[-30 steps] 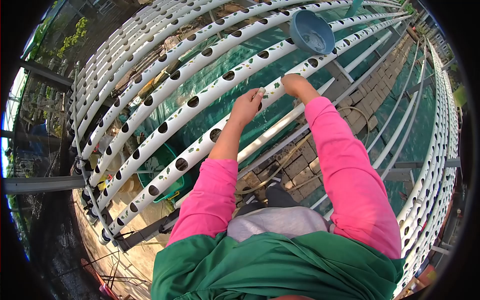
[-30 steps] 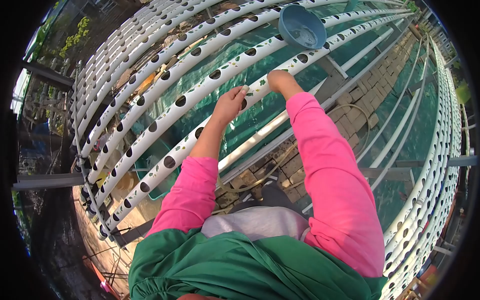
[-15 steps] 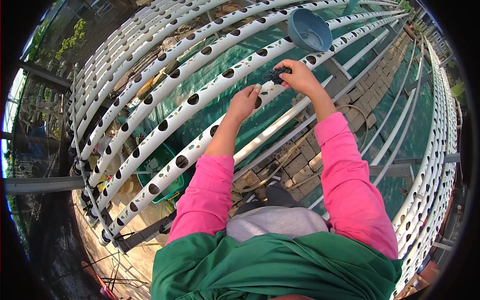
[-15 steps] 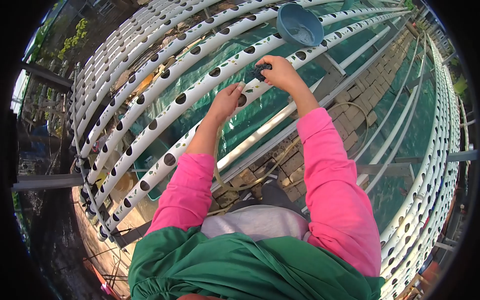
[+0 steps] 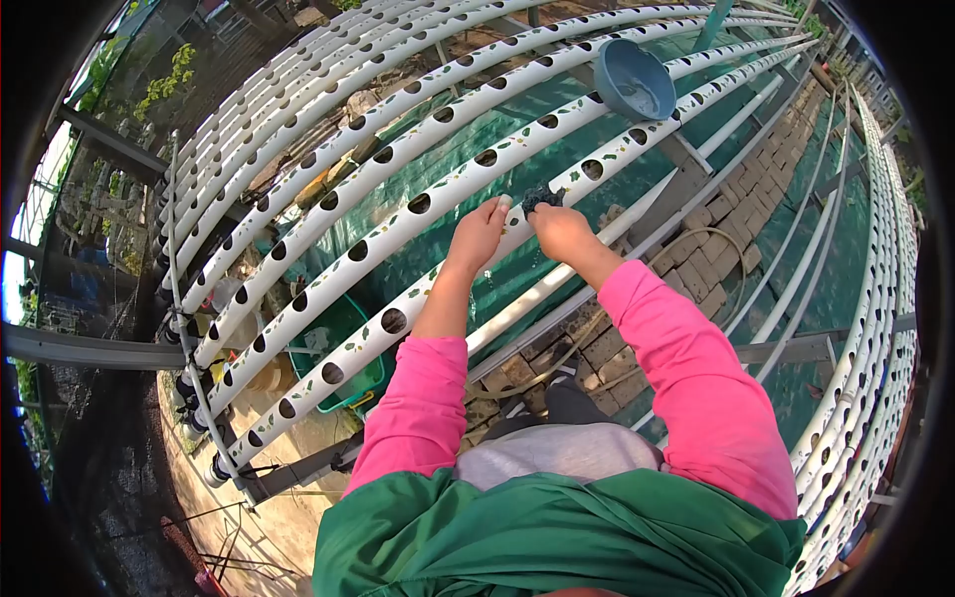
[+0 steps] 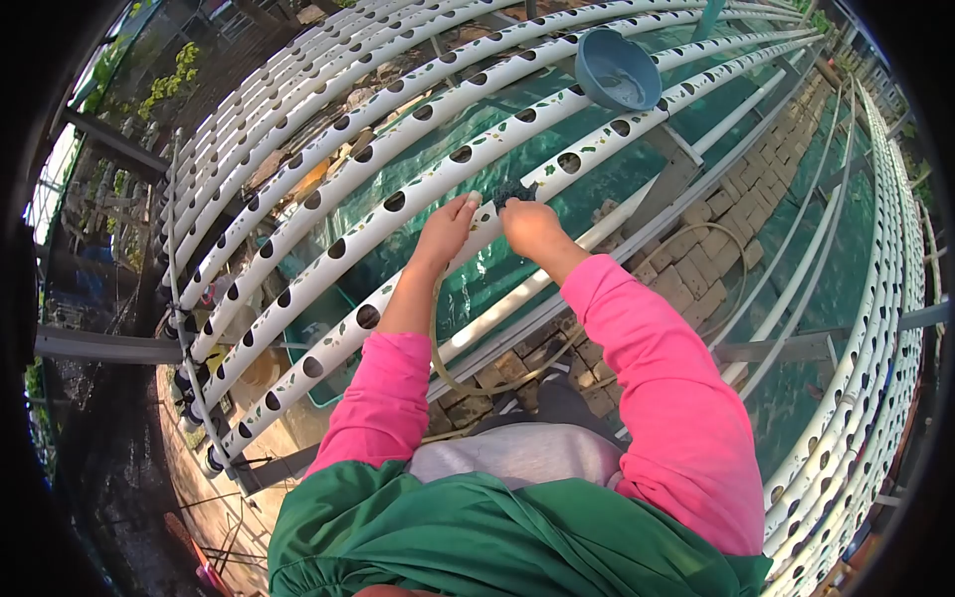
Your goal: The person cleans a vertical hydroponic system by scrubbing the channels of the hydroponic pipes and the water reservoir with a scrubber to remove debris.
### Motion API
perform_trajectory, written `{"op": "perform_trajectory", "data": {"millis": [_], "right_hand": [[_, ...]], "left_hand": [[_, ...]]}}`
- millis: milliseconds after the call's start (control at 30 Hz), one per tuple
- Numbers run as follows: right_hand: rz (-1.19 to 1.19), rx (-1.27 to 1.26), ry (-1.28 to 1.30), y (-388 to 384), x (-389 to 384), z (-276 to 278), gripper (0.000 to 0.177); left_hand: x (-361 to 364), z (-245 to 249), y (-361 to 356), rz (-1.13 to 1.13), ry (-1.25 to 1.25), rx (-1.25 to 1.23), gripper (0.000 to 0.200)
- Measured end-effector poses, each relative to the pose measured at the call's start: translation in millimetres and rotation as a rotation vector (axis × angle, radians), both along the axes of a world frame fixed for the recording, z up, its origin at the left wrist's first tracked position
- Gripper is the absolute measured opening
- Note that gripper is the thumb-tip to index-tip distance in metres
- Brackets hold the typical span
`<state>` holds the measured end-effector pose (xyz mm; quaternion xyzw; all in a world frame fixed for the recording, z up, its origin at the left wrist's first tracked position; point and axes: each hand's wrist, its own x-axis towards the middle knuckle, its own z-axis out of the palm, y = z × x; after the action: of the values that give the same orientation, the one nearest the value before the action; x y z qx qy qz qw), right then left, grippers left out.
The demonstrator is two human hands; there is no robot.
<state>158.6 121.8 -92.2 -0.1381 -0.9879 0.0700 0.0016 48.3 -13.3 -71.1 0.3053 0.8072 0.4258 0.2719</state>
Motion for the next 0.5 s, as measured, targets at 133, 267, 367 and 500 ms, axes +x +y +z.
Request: {"op": "perform_trajectory", "data": {"millis": [133, 267, 367, 500], "right_hand": [[-0.098, -0.108, -0.277, 7, -14, 3, 0.020], [-0.057, -0.080, -0.341, 4, -23, 23, 0.031], [-0.165, -0.197, -0.596, 8, -38, 28, 0.034], [-0.296, -0.461, -0.321, -3, -15, 19, 0.036]], "left_hand": [[-2, -8, 1, -0.007, 0.047, 0.020, 0.044], [4, -1, 1, 0.002, 0.029, 0.006, 0.044], [5, 1, 1, 0.004, 0.084, -0.022, 0.044], [1, -11, 1, 0.000, 0.137, 0.050, 0.044]]}}
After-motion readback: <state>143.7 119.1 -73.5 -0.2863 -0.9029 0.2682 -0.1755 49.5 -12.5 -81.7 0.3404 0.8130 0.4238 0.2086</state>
